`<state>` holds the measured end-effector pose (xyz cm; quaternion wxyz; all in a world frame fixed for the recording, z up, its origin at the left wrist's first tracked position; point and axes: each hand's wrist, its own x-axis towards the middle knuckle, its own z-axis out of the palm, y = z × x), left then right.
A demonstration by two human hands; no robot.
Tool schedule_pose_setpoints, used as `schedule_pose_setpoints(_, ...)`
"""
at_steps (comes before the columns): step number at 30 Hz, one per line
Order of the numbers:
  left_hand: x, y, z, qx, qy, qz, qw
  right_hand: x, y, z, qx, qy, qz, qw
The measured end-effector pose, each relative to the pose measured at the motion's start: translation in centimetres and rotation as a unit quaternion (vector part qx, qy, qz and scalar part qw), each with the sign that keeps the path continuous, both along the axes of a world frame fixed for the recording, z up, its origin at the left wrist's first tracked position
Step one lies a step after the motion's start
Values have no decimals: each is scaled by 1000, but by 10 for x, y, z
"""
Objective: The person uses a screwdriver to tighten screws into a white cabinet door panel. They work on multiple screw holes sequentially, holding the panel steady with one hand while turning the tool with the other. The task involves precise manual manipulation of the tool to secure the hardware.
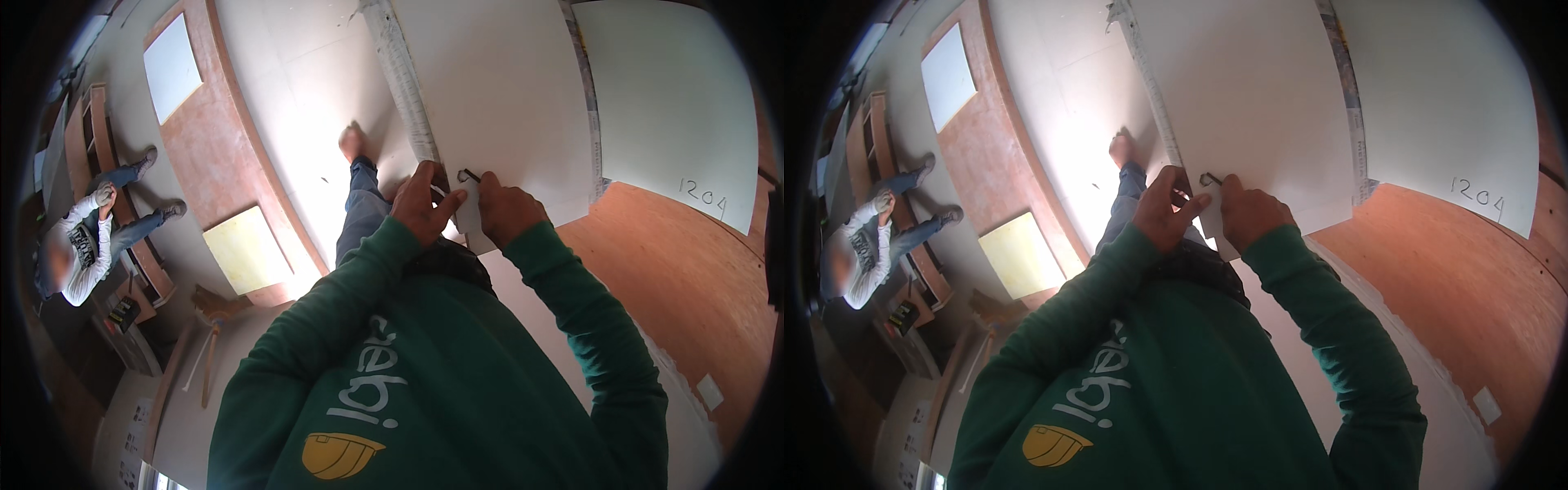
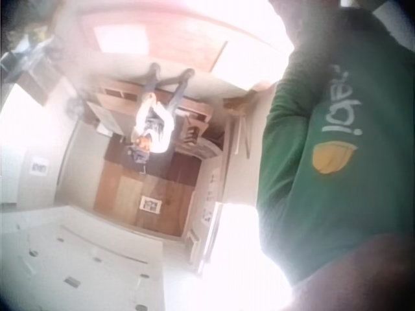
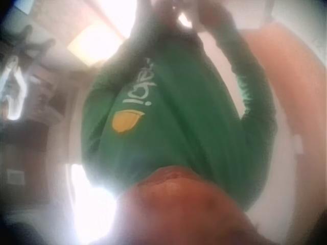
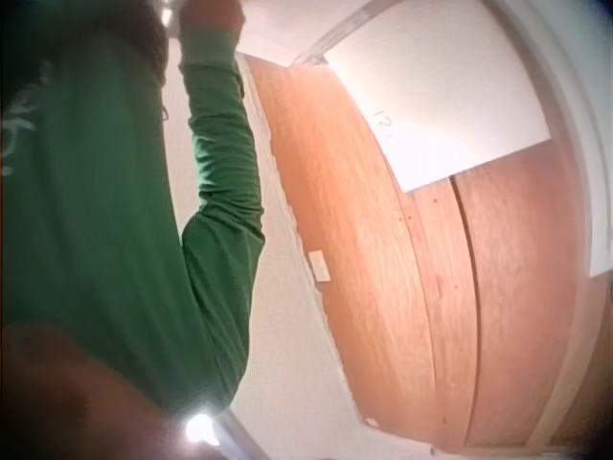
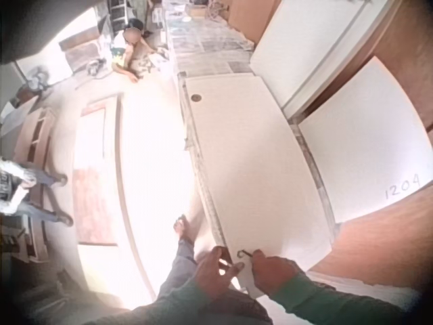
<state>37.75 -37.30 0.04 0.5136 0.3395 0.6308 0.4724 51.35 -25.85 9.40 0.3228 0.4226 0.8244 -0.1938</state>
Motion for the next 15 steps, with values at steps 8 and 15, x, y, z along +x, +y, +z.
schedule_pose_setpoints(8, 1, -3, -2, -36, -5, -4, 999, 5, 1, 12, -32, 36, -50, 998)
schedule_pose_setpoints(15, -2, 5, -15, -92, -114, 14, 989, 12, -11, 16, 0, 80, -82, 993)
